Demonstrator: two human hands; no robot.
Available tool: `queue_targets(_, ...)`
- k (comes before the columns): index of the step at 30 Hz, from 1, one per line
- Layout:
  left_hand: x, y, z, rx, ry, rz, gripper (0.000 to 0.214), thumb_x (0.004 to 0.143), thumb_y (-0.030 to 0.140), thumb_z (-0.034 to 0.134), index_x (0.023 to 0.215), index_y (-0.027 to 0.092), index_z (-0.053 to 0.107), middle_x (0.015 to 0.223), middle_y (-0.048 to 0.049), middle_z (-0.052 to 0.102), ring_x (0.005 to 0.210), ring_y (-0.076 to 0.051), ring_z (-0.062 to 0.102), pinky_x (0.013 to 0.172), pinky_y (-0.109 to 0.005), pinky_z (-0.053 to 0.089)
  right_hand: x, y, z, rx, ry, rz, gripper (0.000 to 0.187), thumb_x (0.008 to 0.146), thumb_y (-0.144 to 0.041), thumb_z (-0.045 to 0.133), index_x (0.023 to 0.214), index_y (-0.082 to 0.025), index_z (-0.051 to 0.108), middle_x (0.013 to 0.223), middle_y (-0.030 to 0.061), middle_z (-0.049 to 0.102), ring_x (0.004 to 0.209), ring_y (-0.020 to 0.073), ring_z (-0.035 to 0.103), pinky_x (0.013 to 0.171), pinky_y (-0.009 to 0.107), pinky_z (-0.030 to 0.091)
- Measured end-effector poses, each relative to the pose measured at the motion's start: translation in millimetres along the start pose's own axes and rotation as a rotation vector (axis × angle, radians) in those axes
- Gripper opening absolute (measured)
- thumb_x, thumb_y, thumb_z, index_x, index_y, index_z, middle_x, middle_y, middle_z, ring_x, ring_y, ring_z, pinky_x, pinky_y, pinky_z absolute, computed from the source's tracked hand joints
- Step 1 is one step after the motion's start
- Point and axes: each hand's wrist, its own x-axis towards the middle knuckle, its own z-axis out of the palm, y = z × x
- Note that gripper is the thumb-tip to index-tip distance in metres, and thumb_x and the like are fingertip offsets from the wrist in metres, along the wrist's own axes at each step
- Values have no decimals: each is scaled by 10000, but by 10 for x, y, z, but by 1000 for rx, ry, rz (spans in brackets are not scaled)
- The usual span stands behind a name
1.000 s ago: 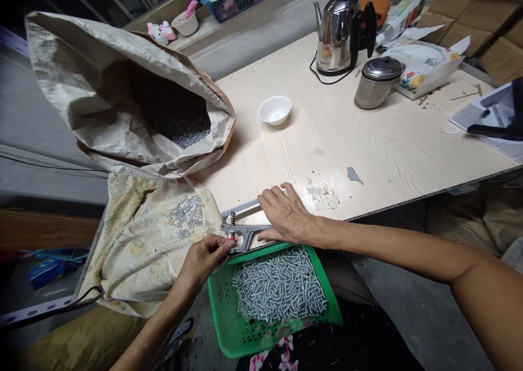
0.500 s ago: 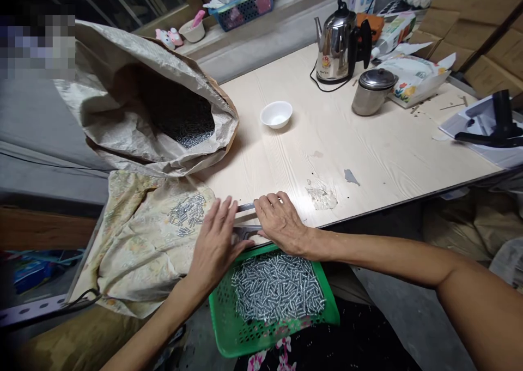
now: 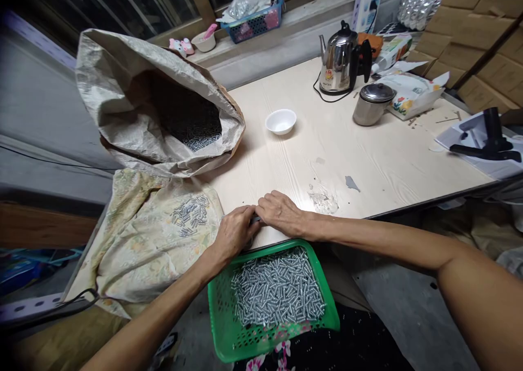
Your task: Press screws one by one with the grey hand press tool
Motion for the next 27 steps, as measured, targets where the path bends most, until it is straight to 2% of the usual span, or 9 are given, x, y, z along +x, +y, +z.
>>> queue_targets(2,20,-80,20,-54,22,32,185,840,194,532,1013,145,577,1038,-127,640,986,-238,598,870,-381,477,7,35,-23,58,13,26,116,944,-236,525,957,-122,543,894,75,565,824,203,470,763,331,352)
queue_targets(5,7,-312,-25,-178,139,107,474,791,317,626,1225,176,498,1276,-131,548,1181,-251,509,967,-407,436,8,116,-85,126,12,65,499,829,-539,645,1070,-120,523,1009,110,551,900,243,460,788,367,361)
queue_targets(7,-69,-483,-109,-215,244,65,488,784,372,628,1221,181,525,1289,-117,541,1198,-254,488,988,-413,414,9,162,-117,136,-16,84,650,771,-643,646,1129,-118,511,1033,124,547,912,263,458,787,385,362)
queue_targets(10,-278,-610,-223,-182,303,-114,255,849,376,533,906,172,675,959,-85,644,959,-233,565,877,-386,444,23,196,-99,104,-14,154,474,881,-494,593,1163,-123,510,1042,118,557,918,259,457,781,375,354)
queue_targets(14,-498,-455,-187,-90,155,-238,274,814,392,588,674,174,678,768,-77,608,846,-241,535,747,-344,424,69,249,28,53,-4,172,108,929,-158,515,1020,-159,573,989,75,562,909,230,442,747,335,336)
queue_targets(18,-448,-294,-78,-37,40,-336,209,783,322,611,645,171,657,791,-72,619,857,-223,537,659,-279,374,111,362,118,49,51,130,187,948,-74,411,890,-161,566,923,60,551,856,206,423,701,307,324)
queue_targets(23,-284,-381,-127,-133,-104,-400,295,794,327,572,550,167,610,552,-17,538,588,-155,505,550,-256,286,152,490,141,36,80,95,221,953,-59,381,856,-157,553,878,51,549,821,197,423,673,296,321)
queue_targets(25,-329,-365,-198,-151,-4,-407,290,805,328,574,574,163,630,591,-29,565,602,-162,517,570,-263,316,159,551,143,15,103,108,229,949,-52,375,855,-159,554,873,52,553,816,197,429,671,296,324)
queue_targets(27,-477,-264,-260,-152,182,-354,248,824,312,576,645,164,664,702,-56,611,707,-186,553,635,-276,370,152,619,144,3,122,123,233,948,-51,371,861,-160,557,871,55,558,816,198,437,675,296,332)
